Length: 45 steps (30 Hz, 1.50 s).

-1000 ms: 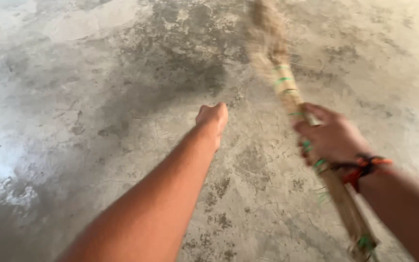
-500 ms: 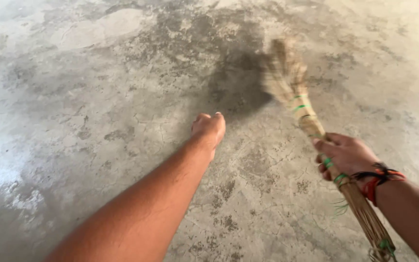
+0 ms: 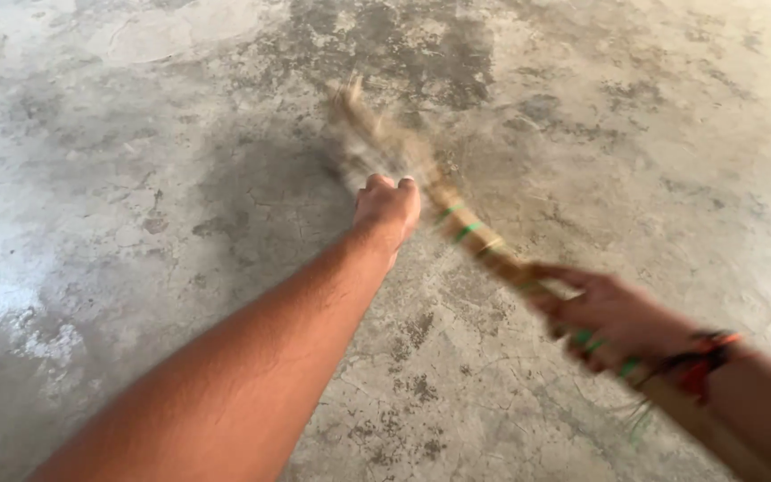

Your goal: The person is sweeping the concrete floor in a hallway using a grass broom.

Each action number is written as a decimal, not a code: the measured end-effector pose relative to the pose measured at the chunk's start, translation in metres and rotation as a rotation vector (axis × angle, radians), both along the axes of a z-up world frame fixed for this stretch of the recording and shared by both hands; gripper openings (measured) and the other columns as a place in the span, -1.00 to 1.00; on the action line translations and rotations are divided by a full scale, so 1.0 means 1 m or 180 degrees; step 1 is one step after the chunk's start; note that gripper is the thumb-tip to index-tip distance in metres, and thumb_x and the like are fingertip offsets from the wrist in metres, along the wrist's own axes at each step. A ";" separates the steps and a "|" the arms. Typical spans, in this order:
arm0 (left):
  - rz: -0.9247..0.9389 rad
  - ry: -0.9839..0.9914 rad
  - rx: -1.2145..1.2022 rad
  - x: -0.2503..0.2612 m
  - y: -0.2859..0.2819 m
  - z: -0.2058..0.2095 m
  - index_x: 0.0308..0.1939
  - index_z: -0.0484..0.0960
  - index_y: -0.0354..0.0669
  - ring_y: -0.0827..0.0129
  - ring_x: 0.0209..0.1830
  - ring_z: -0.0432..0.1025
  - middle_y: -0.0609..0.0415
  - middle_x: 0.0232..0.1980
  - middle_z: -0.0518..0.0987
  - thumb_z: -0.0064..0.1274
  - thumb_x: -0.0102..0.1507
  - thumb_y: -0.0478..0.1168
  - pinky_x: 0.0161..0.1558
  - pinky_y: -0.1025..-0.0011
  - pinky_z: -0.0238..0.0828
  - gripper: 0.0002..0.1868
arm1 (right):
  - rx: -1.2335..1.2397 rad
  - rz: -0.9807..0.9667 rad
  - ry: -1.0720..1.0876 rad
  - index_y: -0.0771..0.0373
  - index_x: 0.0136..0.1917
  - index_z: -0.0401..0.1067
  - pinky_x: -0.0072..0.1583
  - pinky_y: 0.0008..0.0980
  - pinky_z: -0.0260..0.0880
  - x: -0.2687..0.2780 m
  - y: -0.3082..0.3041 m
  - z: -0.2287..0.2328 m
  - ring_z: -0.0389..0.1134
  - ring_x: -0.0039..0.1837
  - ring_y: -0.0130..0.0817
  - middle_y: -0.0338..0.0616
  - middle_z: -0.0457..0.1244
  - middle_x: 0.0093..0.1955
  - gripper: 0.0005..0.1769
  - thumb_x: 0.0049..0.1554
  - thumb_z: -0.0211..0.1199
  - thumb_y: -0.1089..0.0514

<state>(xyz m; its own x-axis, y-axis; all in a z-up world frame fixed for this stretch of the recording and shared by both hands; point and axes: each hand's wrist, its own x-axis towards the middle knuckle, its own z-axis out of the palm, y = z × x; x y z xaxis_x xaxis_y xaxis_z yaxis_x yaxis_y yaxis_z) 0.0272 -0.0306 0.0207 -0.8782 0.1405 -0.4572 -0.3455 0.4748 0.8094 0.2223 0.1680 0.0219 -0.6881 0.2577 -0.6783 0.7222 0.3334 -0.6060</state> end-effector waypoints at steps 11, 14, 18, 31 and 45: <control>-0.0063 0.0025 0.0182 0.002 0.002 0.014 0.37 0.30 -0.17 0.06 0.33 0.37 -0.09 0.41 0.36 -0.26 0.36 0.05 0.28 0.10 0.38 -0.43 | 0.1087 -0.1179 0.0529 -0.17 0.69 0.07 -0.34 -0.25 0.42 0.000 0.088 0.018 0.26 -0.34 -0.23 0.08 0.31 -0.17 -0.22 0.26 0.19 -0.07; -0.0053 -0.0114 0.0423 -0.001 0.005 0.020 0.35 0.33 -0.17 0.11 0.26 0.49 -0.06 0.37 0.44 -0.30 0.36 0.04 0.23 0.13 0.46 -0.44 | 0.0629 -0.0754 0.0742 -0.24 0.69 0.08 -0.41 -0.19 0.44 0.005 0.069 0.011 0.26 -0.41 -0.19 0.11 0.34 -0.21 -0.19 0.20 0.17 0.01; -0.0114 0.0011 0.0478 -0.009 0.005 0.012 0.38 0.26 -0.14 0.17 0.36 0.36 -0.03 0.44 0.32 -0.29 0.36 0.03 0.29 0.15 0.36 -0.44 | 0.0383 -0.0320 0.0225 -0.40 0.63 0.06 -0.43 -0.24 0.40 0.011 0.013 0.024 0.24 -0.44 -0.21 0.11 0.37 -0.25 -0.22 0.20 0.20 -0.06; -0.0130 0.0372 0.0093 -0.027 -0.007 -0.010 0.38 0.31 -0.12 0.05 0.45 0.22 -0.08 0.48 0.22 -0.21 0.34 0.10 0.35 0.08 0.27 -0.40 | 0.0391 -0.1305 0.0719 -0.01 0.71 -0.11 -0.39 -0.28 0.32 -0.024 0.147 -0.029 0.21 -0.29 -0.29 -0.01 0.24 -0.19 -0.14 0.28 0.24 0.02; -0.0311 -0.0140 0.0118 -0.014 -0.012 -0.004 0.46 0.15 -0.06 0.16 0.44 0.24 -0.02 0.47 0.24 -0.39 0.39 0.15 0.37 0.10 0.29 -0.37 | -0.0110 -0.0267 0.0372 -0.28 0.52 0.20 -0.42 -0.38 0.29 -0.046 -0.048 0.001 0.18 -0.43 -0.36 -0.09 0.33 -0.24 -0.24 0.07 0.31 -0.13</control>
